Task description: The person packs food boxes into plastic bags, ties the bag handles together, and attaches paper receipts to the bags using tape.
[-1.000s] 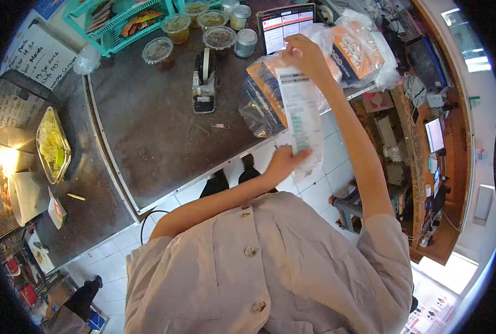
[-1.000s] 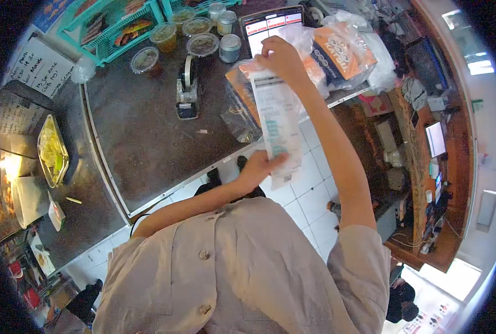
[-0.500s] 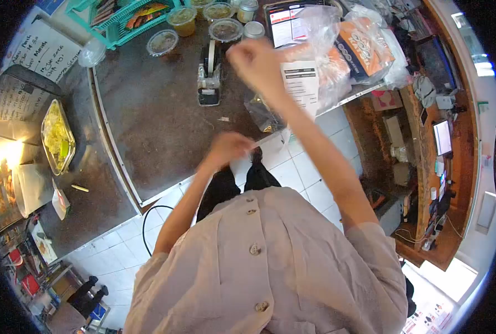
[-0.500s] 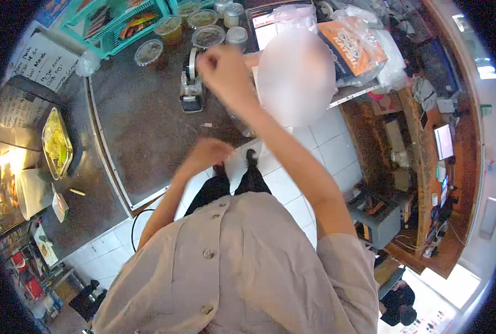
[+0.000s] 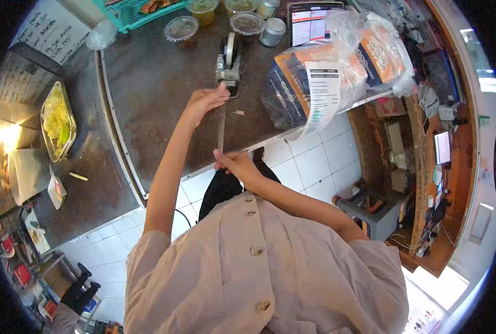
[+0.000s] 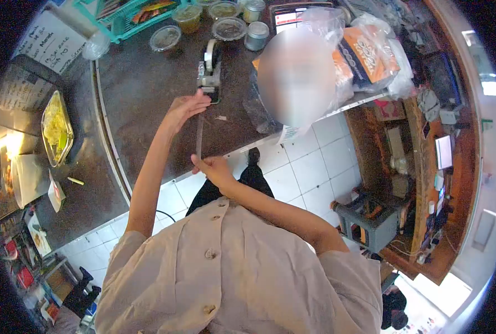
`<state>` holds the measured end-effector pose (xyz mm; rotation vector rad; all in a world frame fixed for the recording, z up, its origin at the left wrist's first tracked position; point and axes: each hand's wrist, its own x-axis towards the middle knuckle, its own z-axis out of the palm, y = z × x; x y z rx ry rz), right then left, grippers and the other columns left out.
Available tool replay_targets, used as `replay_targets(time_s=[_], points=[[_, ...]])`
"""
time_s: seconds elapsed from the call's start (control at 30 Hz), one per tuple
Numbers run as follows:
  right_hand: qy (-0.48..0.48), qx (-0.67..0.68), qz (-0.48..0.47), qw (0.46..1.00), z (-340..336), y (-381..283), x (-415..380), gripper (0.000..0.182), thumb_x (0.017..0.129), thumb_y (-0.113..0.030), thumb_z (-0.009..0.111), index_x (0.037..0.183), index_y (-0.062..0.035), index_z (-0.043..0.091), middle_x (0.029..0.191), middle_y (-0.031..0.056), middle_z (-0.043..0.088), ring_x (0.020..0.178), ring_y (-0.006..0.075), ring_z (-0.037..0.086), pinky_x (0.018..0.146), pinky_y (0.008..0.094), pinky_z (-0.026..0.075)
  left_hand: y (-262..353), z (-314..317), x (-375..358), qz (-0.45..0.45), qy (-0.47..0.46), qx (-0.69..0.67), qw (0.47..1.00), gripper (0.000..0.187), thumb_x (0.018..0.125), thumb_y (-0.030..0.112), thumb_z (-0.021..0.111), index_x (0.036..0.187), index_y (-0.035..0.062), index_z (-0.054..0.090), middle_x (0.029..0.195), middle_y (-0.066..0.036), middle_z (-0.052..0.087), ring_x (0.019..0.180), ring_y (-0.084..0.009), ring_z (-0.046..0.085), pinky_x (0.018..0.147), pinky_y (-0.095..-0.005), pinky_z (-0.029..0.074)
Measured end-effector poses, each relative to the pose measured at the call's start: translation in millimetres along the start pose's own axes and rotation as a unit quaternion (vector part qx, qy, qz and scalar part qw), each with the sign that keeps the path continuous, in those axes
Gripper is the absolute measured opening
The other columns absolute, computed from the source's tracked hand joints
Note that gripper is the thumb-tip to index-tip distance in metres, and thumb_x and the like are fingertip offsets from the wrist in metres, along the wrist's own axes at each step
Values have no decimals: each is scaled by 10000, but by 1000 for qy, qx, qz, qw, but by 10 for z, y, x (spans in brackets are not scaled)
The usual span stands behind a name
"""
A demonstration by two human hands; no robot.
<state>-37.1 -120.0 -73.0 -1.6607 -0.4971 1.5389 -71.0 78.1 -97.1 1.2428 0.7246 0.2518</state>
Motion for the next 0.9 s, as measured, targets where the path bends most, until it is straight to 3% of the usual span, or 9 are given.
replay_targets(time_s=[0.13,0.33,0.4,0.5,0.6,0.63,0.73,0.8,0.9], points=[[11,-91,-30,995,-280,441,356,513,783,-514,579,594,-41,646,584,78,600,488,115,520,467,252,423,-547,-30,134,69,149,182,970,322,796,307,647,860,-7,678,772,-94,652,700,-119,592,633,-234,455],[51,-185,-86,978,-1398,-642,-555,484,806,-395,608,517,-9,564,429,23,477,407,93,464,407,266,372,14,875,-459,128,352,-138,917,210,807,186,648,876,-11,669,715,-18,613,640,-59,511,582,-190,404],[156,-336,-100,923,-1919,-1110,-896,511,793,-424,604,491,-16,544,415,54,461,385,106,447,415,282,366,366,1367,-453,281,360,-123,881,183,815,151,635,901,-8,662,774,-38,615,632,-54,483,584,-186,389],[178,-508,-68,840,-2688,-1740,-853,537,782,-462,597,480,-24,523,432,84,493,382,161,494,407,292,387,634,1961,54,237,390,-77,887,224,816,190,638,911,-12,657,883,-81,554,756,-103,485,684,-220,391],[238,-711,-270,605,-3307,-1390,-333,599,693,-613,589,576,-25,575,532,121,561,496,250,572,474,357,432,231,2226,519,163,416,-18,895,270,808,240,647,939,5,658,907,-91,407,868,-173,432,774,-276,369],[214,-780,-135,572,-3402,-1409,-310,537,677,-598,590,640,-63,615,655,129,605,638,288,610,538,386,454,252,2275,559,171,440,-9,882,262,807,240,646,946,18,662,921,-92,386,852,-175,422,762,-277,373],[135,-769,-164,603,-4134,-1524,-209,543,672,-595,597,639,-53,609,631,123,595,621,297,601,562,388,456,135,2232,637,172,456,43,872,317,804,225,648,1071,56,619,1001,-112,342,868,-184,408,762,-282,378],[151,-624,-148,752,-4088,-2031,-322,497,692,-507,637,760,-16,611,668,133,609,665,298,613,591,397,464,-56,2175,776,87,530,44,842,751,726,251,729,1302,65,284,1051,-113,349,926,-176,416,803,-292,398],[157,-338,-292,881,-4025,-2184,-160,572,747,-502,602,1074,-36,548,910,197,618,827,279,620,702,383,473,-225,1961,717,47,477,-118,870,740,722,263,732,1283,89,283,1100,-115,354,978,-198,405,908,-383,367]])
